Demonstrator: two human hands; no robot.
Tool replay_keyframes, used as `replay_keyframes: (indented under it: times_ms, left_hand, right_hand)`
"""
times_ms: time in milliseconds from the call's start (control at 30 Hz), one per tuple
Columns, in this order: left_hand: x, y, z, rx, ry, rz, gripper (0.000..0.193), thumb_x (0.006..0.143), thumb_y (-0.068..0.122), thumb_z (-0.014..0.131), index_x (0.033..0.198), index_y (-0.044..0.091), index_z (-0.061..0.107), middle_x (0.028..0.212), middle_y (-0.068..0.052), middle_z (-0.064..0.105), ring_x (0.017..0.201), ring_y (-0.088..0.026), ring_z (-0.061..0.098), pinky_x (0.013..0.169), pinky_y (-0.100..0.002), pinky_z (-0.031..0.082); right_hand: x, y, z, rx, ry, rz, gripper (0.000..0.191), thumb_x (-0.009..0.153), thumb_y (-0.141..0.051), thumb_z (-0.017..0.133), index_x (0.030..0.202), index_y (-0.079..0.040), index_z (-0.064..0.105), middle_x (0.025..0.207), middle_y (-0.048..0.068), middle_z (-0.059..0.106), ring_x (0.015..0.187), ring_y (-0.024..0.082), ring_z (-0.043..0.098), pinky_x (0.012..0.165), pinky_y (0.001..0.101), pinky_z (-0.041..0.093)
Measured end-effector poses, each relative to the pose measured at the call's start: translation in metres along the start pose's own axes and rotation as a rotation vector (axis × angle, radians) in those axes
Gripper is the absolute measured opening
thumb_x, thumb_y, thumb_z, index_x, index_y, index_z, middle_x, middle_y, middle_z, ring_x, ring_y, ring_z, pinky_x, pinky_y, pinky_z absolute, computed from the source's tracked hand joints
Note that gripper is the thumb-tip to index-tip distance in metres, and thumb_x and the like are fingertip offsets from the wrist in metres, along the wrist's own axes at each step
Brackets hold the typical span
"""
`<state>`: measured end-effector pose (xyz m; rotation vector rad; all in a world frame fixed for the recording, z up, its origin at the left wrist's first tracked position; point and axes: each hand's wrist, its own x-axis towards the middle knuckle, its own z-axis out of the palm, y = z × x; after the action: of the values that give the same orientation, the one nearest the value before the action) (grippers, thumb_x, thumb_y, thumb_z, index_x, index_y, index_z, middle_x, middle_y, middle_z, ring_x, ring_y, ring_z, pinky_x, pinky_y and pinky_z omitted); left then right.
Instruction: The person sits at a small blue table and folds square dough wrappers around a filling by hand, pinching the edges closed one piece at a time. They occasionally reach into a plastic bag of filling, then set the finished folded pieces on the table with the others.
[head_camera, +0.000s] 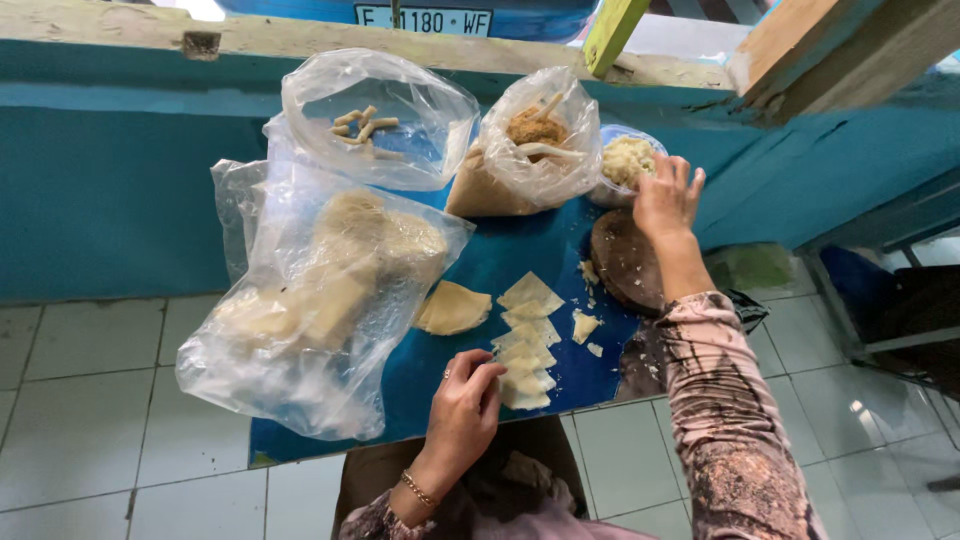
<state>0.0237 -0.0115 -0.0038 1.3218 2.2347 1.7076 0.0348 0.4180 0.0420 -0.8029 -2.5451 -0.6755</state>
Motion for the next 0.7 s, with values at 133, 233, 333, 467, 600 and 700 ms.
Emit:
replay_keyframes:
  times_ms: [133, 233, 333, 467, 600, 700]
  left_hand:
    - [0.000, 0.004, -0.001, -0.013, 0.008, -0.009, 0.015, 0.086, -0.002, 0.067, 0.100, 0.002, 0.069, 0.112, -0.016, 0.064, 0.101, -0.035, 0.065, 0.083, -0.042, 0.054]
    - [0.001, 0.005, -0.002, -0.004, 0.004, 0.009, 0.014, 0.086, -0.002, 0.067, 0.100, 0.002, 0.069, 0.111, -0.016, 0.064, 0.101, -0.035, 0.065, 0.083, -0.042, 0.054]
    - [0.002, 0.005, -0.002, 0.011, -0.012, 0.020, 0.014, 0.086, -0.001, 0.068, 0.100, 0.002, 0.069, 0.112, -0.015, 0.065, 0.101, -0.034, 0.065, 0.083, -0.041, 0.054]
    - [0.002, 0.006, -0.001, 0.115, -0.079, 0.104, 0.020, 0.084, 0.000, 0.068, 0.103, 0.005, 0.069, 0.118, -0.012, 0.066, 0.107, -0.032, 0.063, 0.087, -0.042, 0.052]
    - [0.002, 0.006, -0.002, 0.359, -0.120, 0.278, 0.022, 0.081, 0.009, 0.072, 0.103, 0.010, 0.069, 0.120, -0.008, 0.066, 0.114, -0.028, 0.061, 0.108, -0.059, 0.036]
    - [0.000, 0.006, -0.003, 0.420, -0.204, 0.267, 0.025, 0.079, 0.015, 0.073, 0.103, 0.012, 0.068, 0.121, -0.007, 0.064, 0.120, -0.028, 0.058, 0.113, -0.072, 0.020]
  right_hand:
    - [0.006, 0.004, -0.010, 0.149, 0.024, -0.007, 0.025, 0.079, -0.022, 0.081, 0.103, -0.017, 0.078, 0.150, 0.006, 0.053, 0.143, 0.031, 0.041, 0.116, 0.0643, 0.023]
    - [0.004, 0.008, -0.013, 0.211, -0.054, -0.013, 0.020, 0.073, -0.020, 0.082, 0.093, -0.024, 0.080, 0.149, 0.005, 0.053, 0.140, 0.033, 0.039, 0.114, 0.0658, 0.020]
    - [0.004, 0.010, -0.009, 0.211, -0.074, 0.009, 0.016, 0.078, -0.020, 0.082, 0.093, -0.023, 0.078, 0.148, 0.003, 0.053, 0.141, 0.031, 0.040, 0.116, 0.0671, 0.018]
    - [0.004, 0.003, -0.015, 0.407, 0.036, 0.068, 0.029, 0.078, -0.020, 0.080, 0.105, -0.015, 0.071, 0.144, 0.010, 0.054, 0.137, 0.034, 0.041, 0.113, 0.0681, 0.018]
    - [-0.042, -0.026, -0.060, 0.633, 0.176, -0.192, 0.015, 0.087, -0.007, 0.063, 0.096, -0.018, 0.069, 0.137, 0.008, 0.062, 0.134, 0.029, 0.053, 0.118, 0.0561, 0.028]
    - [-0.124, -0.065, -0.104, 0.236, 0.249, -0.572, 0.022, 0.095, -0.015, 0.059, 0.114, -0.022, 0.068, 0.140, 0.005, 0.059, 0.135, 0.027, 0.050, 0.119, 0.0618, 0.024]
